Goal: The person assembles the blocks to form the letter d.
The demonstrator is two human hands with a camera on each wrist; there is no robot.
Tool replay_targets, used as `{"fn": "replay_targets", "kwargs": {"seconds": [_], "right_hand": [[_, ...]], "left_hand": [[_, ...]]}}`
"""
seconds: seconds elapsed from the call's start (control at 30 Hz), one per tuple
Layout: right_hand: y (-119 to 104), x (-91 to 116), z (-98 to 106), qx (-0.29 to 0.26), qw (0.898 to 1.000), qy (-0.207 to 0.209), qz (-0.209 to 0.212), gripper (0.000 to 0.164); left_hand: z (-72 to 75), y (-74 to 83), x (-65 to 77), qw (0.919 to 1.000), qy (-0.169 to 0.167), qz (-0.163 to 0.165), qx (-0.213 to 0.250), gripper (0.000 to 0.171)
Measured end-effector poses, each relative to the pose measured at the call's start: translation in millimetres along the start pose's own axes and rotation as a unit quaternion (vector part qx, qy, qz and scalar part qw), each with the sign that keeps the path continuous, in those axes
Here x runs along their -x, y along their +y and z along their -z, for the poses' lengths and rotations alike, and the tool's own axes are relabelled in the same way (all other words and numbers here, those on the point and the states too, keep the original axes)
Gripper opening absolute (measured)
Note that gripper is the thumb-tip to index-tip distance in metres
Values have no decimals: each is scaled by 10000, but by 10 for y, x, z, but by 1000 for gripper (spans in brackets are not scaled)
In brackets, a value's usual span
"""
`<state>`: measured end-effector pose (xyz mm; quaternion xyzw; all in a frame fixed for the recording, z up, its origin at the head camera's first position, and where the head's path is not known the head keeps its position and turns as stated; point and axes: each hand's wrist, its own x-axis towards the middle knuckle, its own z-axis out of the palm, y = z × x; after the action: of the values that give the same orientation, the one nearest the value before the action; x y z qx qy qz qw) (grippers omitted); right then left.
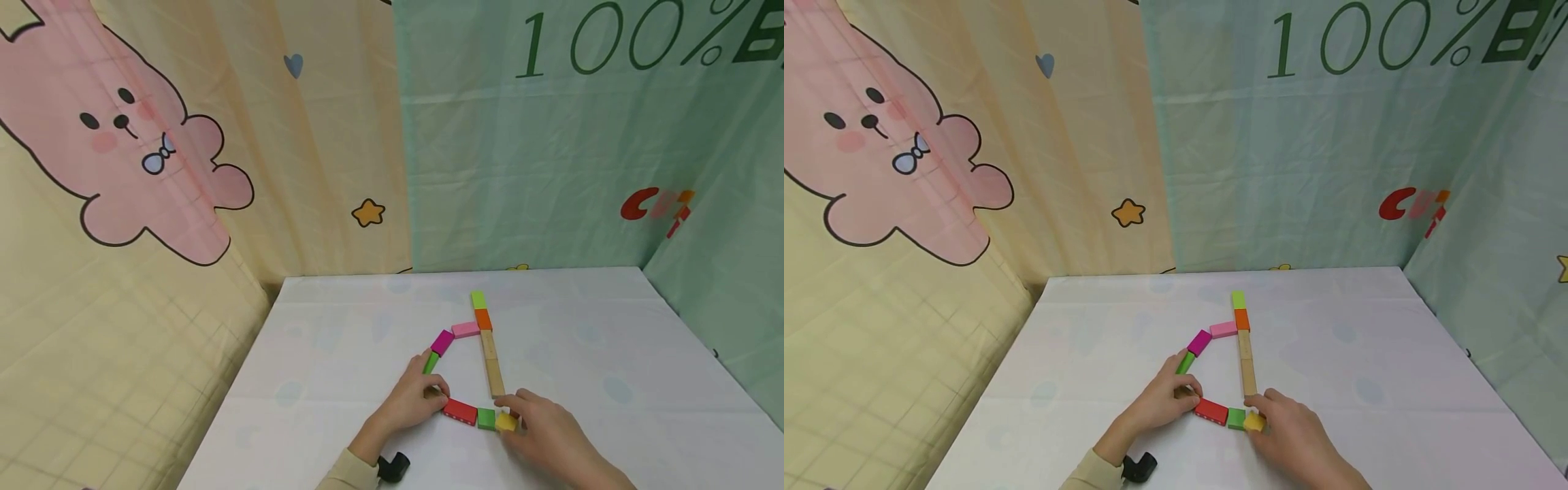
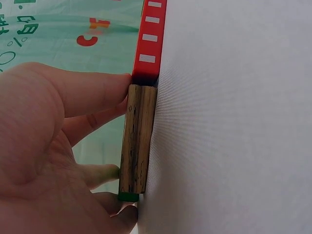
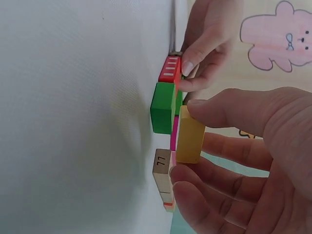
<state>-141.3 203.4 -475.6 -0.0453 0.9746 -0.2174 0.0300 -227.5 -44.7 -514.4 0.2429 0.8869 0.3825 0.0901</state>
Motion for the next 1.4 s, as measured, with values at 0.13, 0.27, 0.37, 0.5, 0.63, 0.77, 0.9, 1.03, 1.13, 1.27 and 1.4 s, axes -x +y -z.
{"fn": "replay_targets", "kwargs": {"seconds": [0.13, 0.27, 0.37, 0.5, 0.63, 0.77, 0.9, 1.03, 1.13, 1.27, 1.4], "right_hand": [[8, -50, -9, -102, 9999, -21, -79, 42], [25, -95, -18, -171, 9998, -4, -113, 40], [42, -124, -25, -170, 9998, 27, -129, 39], [60, -148, -38, -170, 9997, 104, -132, 36], [72, -165, -55, -184, 9995, 219, -105, 34], [84, -188, -66, -177, 9994, 271, -86, 32], [91, -202, -76, -158, 9993, 329, -101, 32], [97, -210, -89, -119, 9991, 377, -147, 32], [95, -210, -100, -95, 9990, 401, -192, 31], [72, -196, -109, -76, 9986, 442, -266, 31], [55, -184, -124, -93, 9984, 429, -351, 32]], "left_hand": [[7, 10, 3, 10000, -5, 16, 19, 13], [11, 20, 11, 10000, -10, 35, 49, 13], [14, 28, 18, 10000, -4, 21, 61, 13], [15, 34, 22, 10000, -2, 27, 56, 12], [18, 39, 25, 10000, -8, 41, 63, 12], [18, 32, 20, 9999, -20, 84, 101, 13], [14, 23, 16, 10000, -4, 78, 61, 13], [16, 24, 12, 10000, 7, 37, 50, 12], [17, 32, 15, 10000, 5, 44, 64, 12], [16, 35, 18, 10000, 7, 25, 41, 12], [18, 29, 23, 10000, 29, -80, 11, 13]]}}
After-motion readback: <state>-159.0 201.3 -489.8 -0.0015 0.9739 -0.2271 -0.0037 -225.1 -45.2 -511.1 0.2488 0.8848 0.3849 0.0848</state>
